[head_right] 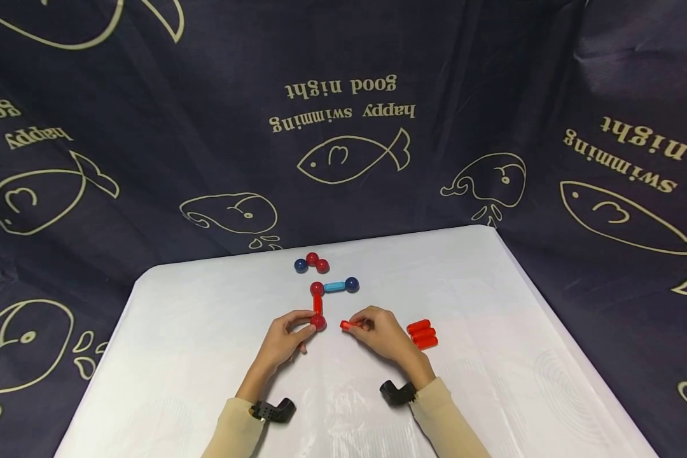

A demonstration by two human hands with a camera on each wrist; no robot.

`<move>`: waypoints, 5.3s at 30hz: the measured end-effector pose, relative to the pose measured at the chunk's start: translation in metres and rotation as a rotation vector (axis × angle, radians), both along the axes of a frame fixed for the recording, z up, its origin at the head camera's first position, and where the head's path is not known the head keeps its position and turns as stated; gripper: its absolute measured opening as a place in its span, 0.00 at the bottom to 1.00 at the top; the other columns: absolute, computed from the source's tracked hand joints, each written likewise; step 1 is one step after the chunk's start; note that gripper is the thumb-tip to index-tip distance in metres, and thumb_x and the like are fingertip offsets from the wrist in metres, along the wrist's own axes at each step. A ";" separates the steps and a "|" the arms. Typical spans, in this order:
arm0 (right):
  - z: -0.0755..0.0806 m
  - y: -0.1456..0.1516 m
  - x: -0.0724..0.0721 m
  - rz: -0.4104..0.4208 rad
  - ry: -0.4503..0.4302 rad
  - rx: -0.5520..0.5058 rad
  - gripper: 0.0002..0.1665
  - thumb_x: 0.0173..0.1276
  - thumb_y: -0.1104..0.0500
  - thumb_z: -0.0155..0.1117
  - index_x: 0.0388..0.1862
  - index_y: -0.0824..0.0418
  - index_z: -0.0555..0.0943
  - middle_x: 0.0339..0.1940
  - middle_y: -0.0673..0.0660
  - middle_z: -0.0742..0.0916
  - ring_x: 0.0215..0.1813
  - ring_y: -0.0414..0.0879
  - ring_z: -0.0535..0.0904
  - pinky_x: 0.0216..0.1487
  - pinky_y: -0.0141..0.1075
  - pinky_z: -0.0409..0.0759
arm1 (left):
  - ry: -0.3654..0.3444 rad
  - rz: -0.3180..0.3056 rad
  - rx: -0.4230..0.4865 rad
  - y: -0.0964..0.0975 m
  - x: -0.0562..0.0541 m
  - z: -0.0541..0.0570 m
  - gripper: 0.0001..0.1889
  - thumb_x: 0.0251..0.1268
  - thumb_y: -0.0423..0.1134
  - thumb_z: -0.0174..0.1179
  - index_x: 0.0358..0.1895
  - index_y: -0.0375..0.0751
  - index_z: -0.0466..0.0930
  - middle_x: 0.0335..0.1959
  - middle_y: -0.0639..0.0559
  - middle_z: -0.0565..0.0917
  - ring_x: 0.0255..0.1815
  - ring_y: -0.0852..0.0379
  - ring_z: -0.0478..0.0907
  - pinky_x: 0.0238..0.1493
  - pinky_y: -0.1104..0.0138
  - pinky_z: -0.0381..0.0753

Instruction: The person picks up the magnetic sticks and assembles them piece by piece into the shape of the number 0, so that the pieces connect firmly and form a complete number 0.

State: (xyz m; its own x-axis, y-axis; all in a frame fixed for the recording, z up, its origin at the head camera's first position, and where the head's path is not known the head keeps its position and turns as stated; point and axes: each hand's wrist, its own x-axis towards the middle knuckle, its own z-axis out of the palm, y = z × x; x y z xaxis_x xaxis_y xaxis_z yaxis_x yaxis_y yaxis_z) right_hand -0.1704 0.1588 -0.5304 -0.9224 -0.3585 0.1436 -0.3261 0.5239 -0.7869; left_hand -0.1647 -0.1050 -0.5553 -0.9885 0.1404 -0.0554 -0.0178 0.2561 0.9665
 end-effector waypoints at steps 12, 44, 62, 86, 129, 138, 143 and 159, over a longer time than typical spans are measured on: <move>-0.009 -0.024 0.005 0.029 0.009 -0.027 0.07 0.67 0.58 0.75 0.43 0.57 0.89 0.35 0.47 0.86 0.33 0.36 0.77 0.35 0.28 0.80 | -0.019 0.005 0.014 0.000 0.001 0.001 0.16 0.72 0.38 0.66 0.60 0.46 0.83 0.55 0.43 0.87 0.12 0.59 0.75 0.12 0.74 0.69; -0.007 -0.031 0.019 0.122 -0.030 -0.007 0.10 0.68 0.66 0.70 0.47 0.60 0.87 0.34 0.47 0.86 0.33 0.34 0.76 0.34 0.28 0.79 | 0.007 0.022 0.019 0.001 0.002 0.002 0.15 0.70 0.37 0.67 0.58 0.46 0.85 0.53 0.43 0.88 0.11 0.59 0.75 0.10 0.73 0.68; -0.005 -0.051 0.020 0.191 -0.042 0.036 0.19 0.62 0.68 0.75 0.51 0.60 0.82 0.37 0.52 0.86 0.32 0.36 0.74 0.33 0.28 0.76 | 0.025 0.011 0.017 0.002 0.000 0.000 0.16 0.71 0.35 0.66 0.59 0.42 0.84 0.54 0.40 0.88 0.10 0.61 0.74 0.12 0.73 0.72; 0.013 -0.051 0.002 0.272 -0.005 0.064 0.12 0.69 0.58 0.72 0.48 0.60 0.83 0.35 0.46 0.84 0.34 0.36 0.77 0.37 0.28 0.79 | 0.037 -0.004 0.024 -0.001 -0.001 -0.003 0.15 0.70 0.36 0.67 0.58 0.43 0.85 0.55 0.39 0.87 0.12 0.60 0.75 0.13 0.73 0.72; 0.027 -0.086 -0.149 -0.049 -0.032 0.271 0.26 0.70 0.56 0.71 0.64 0.64 0.79 0.45 0.61 0.87 0.45 0.51 0.82 0.54 0.46 0.84 | 0.013 0.002 0.015 0.000 -0.002 0.001 0.15 0.71 0.36 0.67 0.58 0.42 0.84 0.54 0.39 0.88 0.11 0.60 0.76 0.11 0.71 0.72; 0.018 -0.085 -0.152 -0.065 -0.028 0.266 0.22 0.71 0.57 0.69 0.61 0.64 0.80 0.46 0.61 0.88 0.47 0.51 0.83 0.55 0.47 0.84 | 0.007 0.003 0.004 -0.001 -0.001 0.002 0.14 0.71 0.36 0.67 0.58 0.43 0.85 0.54 0.40 0.88 0.11 0.60 0.76 0.12 0.71 0.73; 0.015 -0.086 -0.152 -0.070 -0.043 0.240 0.20 0.71 0.57 0.69 0.59 0.63 0.81 0.45 0.60 0.88 0.44 0.49 0.82 0.53 0.45 0.84 | 0.005 0.010 0.006 -0.002 -0.001 0.001 0.14 0.71 0.36 0.67 0.57 0.43 0.85 0.54 0.40 0.88 0.11 0.60 0.75 0.12 0.71 0.72; 0.028 -0.074 -0.126 -0.125 -0.011 0.064 0.20 0.71 0.56 0.71 0.58 0.63 0.82 0.45 0.60 0.88 0.47 0.51 0.83 0.51 0.45 0.84 | 0.001 0.006 0.018 -0.003 -0.001 -0.001 0.15 0.71 0.36 0.67 0.58 0.43 0.84 0.55 0.38 0.87 0.11 0.60 0.75 0.11 0.72 0.71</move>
